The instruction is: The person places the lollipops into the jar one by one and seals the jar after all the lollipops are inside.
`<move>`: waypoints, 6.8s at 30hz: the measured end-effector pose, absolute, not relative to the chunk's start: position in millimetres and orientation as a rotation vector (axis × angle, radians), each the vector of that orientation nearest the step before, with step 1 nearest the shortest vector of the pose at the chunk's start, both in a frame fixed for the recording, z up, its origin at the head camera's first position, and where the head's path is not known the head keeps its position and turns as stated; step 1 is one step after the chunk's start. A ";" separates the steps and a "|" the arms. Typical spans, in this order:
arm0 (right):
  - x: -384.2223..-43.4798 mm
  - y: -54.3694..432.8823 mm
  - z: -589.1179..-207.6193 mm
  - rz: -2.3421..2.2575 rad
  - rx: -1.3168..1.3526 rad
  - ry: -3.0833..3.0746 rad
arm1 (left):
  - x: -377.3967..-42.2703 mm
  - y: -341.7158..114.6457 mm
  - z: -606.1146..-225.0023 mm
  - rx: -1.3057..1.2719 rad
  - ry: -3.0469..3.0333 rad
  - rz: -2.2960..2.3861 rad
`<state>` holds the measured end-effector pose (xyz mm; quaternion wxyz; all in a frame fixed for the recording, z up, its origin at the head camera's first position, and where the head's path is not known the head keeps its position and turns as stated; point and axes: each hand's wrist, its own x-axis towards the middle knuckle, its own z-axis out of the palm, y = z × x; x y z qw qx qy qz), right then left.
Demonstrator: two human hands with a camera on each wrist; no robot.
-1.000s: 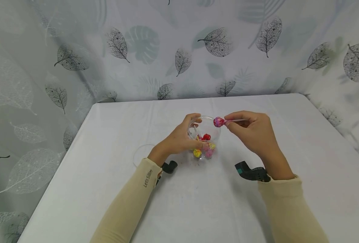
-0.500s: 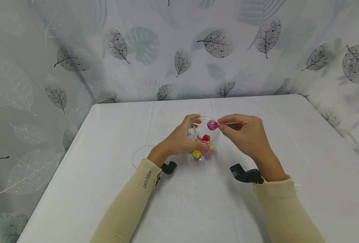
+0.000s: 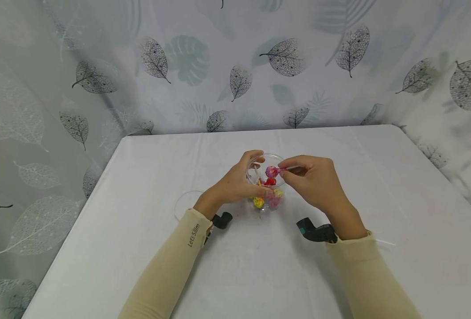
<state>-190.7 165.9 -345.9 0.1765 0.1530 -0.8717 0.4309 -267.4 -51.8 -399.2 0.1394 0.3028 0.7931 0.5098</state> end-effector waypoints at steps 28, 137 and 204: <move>-191.0 164.1 -347.5 1.124 0.528 -2.491 | -268.2 -53.2 -400.5 0.931 2.287 1.476; -120.3 306.0 -368.8 0.941 -0.102 -2.912 | -266.3 -50.0 -400.2 0.878 2.302 1.481; -173.4 228.8 -314.4 1.207 0.106 -2.407 | -264.2 -51.2 -398.8 0.871 2.314 1.457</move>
